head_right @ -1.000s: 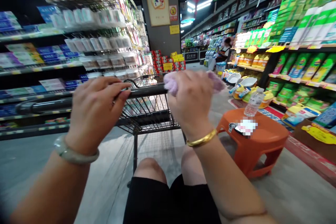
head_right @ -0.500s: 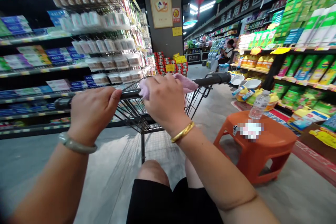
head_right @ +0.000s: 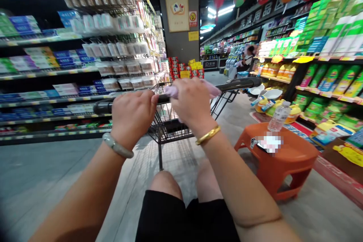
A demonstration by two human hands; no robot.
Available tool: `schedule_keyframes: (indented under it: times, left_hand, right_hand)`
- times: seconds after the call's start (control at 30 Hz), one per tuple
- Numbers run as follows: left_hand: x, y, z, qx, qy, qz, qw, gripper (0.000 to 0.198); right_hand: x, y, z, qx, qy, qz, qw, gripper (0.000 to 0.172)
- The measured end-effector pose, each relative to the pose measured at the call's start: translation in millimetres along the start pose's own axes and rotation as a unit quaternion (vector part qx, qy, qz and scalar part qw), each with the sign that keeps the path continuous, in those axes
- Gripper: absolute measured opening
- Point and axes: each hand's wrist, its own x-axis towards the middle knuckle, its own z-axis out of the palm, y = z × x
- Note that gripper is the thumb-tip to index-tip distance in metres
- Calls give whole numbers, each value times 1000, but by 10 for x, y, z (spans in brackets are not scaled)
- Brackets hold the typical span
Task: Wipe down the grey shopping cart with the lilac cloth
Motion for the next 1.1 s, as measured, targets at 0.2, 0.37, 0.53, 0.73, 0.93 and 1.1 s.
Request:
schedule_keyframes:
  times: [0.2,0.37,0.53,0.73,0.93,1.1]
  left_hand:
    - [116,243,-45,-2,-46,-2,999,31]
    - [138,296,-208,-12,-78,47,996,30]
    - [131,24,-411,10,-79,71,994,33]
    - [119,-251,-267,-15,-106,31,994,60]
    - [28,-133,-186,19,-37,22,999,63]
    - [49,16,-177,-1,-23,22,999,61]
  right_hand:
    - [10,87,6,-10,16,22,1000,9]
    - [47,134,-53,17,-18,-5,1000,7]
    - [56,369,-131,-13,5,60,998,9]
    - [14,-45,-68,7,-31,-36,999,10]
    - [-105,235,-106,12,27,23,999,12]
    - [-144,-5,-98,3,26,4,1000,16]
